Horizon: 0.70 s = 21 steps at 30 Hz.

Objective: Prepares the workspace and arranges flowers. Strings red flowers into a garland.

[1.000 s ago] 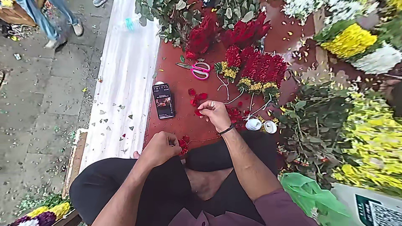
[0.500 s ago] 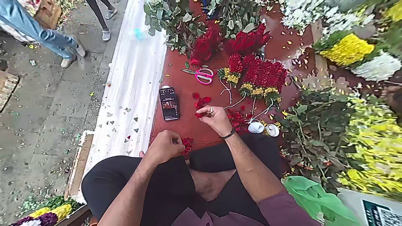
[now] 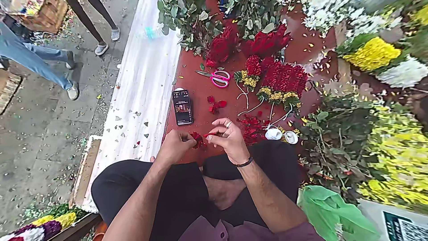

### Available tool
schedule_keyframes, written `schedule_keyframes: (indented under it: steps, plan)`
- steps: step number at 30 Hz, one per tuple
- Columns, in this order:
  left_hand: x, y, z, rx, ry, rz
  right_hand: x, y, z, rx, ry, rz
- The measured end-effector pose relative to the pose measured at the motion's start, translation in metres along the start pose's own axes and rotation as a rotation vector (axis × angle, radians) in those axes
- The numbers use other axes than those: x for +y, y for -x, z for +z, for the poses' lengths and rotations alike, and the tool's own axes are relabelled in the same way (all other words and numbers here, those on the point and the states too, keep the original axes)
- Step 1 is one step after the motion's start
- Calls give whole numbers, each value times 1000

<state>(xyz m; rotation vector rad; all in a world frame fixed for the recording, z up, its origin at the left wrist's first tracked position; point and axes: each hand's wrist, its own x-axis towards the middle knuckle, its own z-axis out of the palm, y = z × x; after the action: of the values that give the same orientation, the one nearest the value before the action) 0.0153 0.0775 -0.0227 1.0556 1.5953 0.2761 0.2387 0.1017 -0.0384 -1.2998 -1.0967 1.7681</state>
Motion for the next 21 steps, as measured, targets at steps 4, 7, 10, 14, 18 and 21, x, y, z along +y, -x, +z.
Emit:
schedule_keyframes:
  steps: [4, 7, 10, 14, 18, 21]
  plan:
    - [1, 1, 2, -51, 97, 51, 11, 0, 10, -79, 2, 102]
    - [2, 0, 3, -84, 71, 62, 15, -4, 11, -49, 53, 140]
    - [-1, -1, 5, -84, 52, 87, 20, -6, 8, -58, 145, 154]
    - [-1, -3, 7, -84, 101, 116, 25, -10, -2, -132, 202, 173]
    - [1, 0, 6, -55, 101, 69, 16, -15, -24, -265, 178, 169]
    - [0, 0, 5, -29, 106, 43, 14, -19, -31, -277, 347, 95]
